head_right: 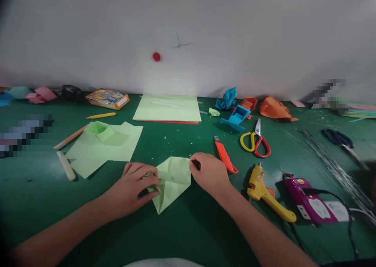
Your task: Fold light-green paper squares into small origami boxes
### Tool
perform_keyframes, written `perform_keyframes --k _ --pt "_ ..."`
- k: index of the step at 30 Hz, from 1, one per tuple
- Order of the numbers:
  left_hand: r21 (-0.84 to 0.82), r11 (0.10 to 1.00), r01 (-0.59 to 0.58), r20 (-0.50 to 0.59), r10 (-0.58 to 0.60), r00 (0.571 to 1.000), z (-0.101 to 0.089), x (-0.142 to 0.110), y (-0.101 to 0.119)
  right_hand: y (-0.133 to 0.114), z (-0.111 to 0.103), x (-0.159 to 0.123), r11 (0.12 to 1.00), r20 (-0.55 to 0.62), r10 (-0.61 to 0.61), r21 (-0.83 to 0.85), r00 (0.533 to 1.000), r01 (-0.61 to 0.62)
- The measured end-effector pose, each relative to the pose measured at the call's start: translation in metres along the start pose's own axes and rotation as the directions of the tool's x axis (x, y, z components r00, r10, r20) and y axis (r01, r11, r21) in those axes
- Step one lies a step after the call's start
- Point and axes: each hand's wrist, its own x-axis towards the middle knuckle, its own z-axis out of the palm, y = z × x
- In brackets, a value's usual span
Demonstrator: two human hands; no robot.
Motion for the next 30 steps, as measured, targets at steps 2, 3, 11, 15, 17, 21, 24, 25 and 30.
perform_keyframes --k 2,3,11,15,17,21,24,25,30 --pt "-0.038 0.999 -0.029 -0.018 0.029 0.999 -0.004 0.0 -0.002 0.001 0.0 0.001 1.0 0.0 0.006 -0.003 1.0 -0.006" --pt "-0.062 0.997 -0.046 -0.027 0.044 0.999 -0.007 -0.001 -0.004 0.001 0.0 0.001 1.0 0.001 0.01 -0.002 1.0 -0.01" --pt "-0.074 0.984 -0.16 -0.063 0.155 0.986 -0.014 -0.002 -0.01 0.002 0.0 0.002 1.0 0.01 0.029 0.009 1.0 -0.029" --pt "0.013 0.984 -0.176 -0.189 0.175 0.966 -0.014 -0.004 -0.011 0.002 -0.002 0.003 0.999 0.012 0.037 0.01 0.999 -0.038" --pt "0.052 0.987 -0.151 -0.265 0.159 0.951 -0.019 -0.005 -0.014 0.002 -0.003 0.003 0.999 0.008 0.043 0.015 0.999 -0.043" --pt "0.142 0.984 -0.111 -0.347 0.155 0.925 -0.029 -0.007 -0.025 0.002 -0.005 0.003 0.999 0.008 0.032 0.037 0.999 -0.033" --pt "0.194 0.975 -0.111 -0.358 0.176 0.917 -0.033 -0.007 -0.032 0.0 -0.005 0.001 0.999 -0.01 0.016 0.041 1.0 -0.016" --pt "0.219 0.969 -0.11 -0.359 0.185 0.915 -0.034 -0.007 -0.033 -0.001 -0.005 0.0 0.999 -0.017 0.01 0.039 1.0 -0.009" --pt "0.385 0.919 -0.09 -0.295 0.215 0.931 -0.036 -0.007 -0.032 -0.004 -0.005 0.0 0.999 -0.048 0.026 0.038 0.999 -0.024"
